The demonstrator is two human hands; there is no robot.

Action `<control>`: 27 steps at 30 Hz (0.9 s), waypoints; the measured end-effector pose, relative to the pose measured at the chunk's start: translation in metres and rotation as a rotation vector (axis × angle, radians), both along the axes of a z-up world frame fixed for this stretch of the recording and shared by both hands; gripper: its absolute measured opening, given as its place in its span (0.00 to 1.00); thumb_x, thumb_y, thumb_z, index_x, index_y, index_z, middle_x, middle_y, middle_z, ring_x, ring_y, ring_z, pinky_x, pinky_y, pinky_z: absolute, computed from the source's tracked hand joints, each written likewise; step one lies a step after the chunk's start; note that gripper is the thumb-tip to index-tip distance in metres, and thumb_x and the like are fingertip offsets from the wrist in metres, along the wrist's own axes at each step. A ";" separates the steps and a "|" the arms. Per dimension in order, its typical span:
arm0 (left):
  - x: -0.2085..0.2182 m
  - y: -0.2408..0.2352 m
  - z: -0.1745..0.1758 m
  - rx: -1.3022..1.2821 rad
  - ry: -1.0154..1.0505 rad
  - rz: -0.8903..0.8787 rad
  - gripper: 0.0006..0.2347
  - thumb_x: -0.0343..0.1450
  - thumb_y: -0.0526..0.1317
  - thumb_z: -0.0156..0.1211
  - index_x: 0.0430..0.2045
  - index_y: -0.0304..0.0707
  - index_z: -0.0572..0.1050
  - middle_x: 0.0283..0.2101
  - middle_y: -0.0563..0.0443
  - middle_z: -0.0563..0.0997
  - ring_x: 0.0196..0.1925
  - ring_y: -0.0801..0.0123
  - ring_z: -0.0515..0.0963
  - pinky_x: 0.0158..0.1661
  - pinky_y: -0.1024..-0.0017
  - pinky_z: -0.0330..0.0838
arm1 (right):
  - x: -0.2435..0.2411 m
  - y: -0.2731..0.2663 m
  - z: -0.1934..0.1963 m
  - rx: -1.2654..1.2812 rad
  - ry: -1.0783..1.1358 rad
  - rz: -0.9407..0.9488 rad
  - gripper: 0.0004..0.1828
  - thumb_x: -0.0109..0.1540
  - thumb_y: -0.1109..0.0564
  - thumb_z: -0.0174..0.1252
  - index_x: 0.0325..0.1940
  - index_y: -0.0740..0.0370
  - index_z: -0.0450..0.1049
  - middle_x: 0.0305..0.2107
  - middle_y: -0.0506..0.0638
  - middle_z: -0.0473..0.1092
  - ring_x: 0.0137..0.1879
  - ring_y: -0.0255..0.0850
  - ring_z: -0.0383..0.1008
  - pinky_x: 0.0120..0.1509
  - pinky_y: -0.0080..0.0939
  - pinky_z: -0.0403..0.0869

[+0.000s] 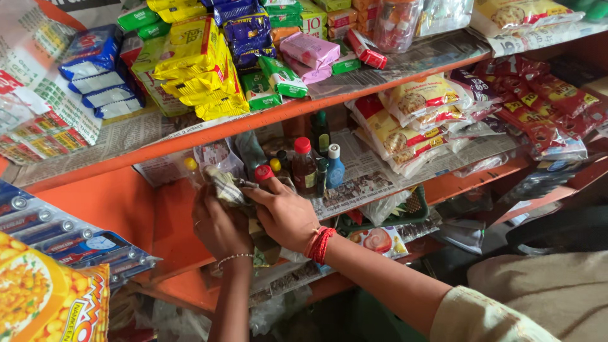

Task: The person wipes various packaged food items and a box with a cloth, then places them on a shelf. The person also wipes a plastic chair and cleans small bottles before placing them on the shelf.

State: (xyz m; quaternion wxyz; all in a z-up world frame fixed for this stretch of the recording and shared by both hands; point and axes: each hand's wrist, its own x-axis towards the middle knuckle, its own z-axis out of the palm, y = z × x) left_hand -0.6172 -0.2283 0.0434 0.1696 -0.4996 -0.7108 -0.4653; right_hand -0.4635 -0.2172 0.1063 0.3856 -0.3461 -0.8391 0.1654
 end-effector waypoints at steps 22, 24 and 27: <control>0.146 0.010 0.005 0.043 0.054 -0.580 0.21 0.64 0.29 0.59 0.53 0.22 0.70 0.58 0.29 0.74 0.60 0.36 0.70 0.60 0.47 0.62 | 0.138 -0.022 -0.018 -0.031 0.033 -0.341 0.26 0.58 0.60 0.55 0.62 0.51 0.74 0.44 0.54 0.70 0.53 0.53 0.73 0.52 0.51 0.74; 0.169 0.013 0.003 0.038 0.055 -0.639 0.21 0.65 0.30 0.59 0.53 0.21 0.70 0.57 0.29 0.74 0.60 0.36 0.70 0.60 0.47 0.63 | 0.160 -0.024 -0.019 -0.037 0.036 -0.401 0.24 0.60 0.59 0.55 0.61 0.51 0.74 0.46 0.54 0.70 0.54 0.53 0.74 0.52 0.51 0.74; 0.205 0.017 0.001 0.038 0.058 -0.734 0.20 0.65 0.31 0.60 0.53 0.21 0.70 0.56 0.29 0.75 0.60 0.36 0.70 0.60 0.47 0.63 | 0.195 -0.029 -0.021 -0.069 0.033 -0.465 0.26 0.59 0.59 0.55 0.62 0.51 0.73 0.45 0.54 0.70 0.53 0.52 0.74 0.52 0.50 0.74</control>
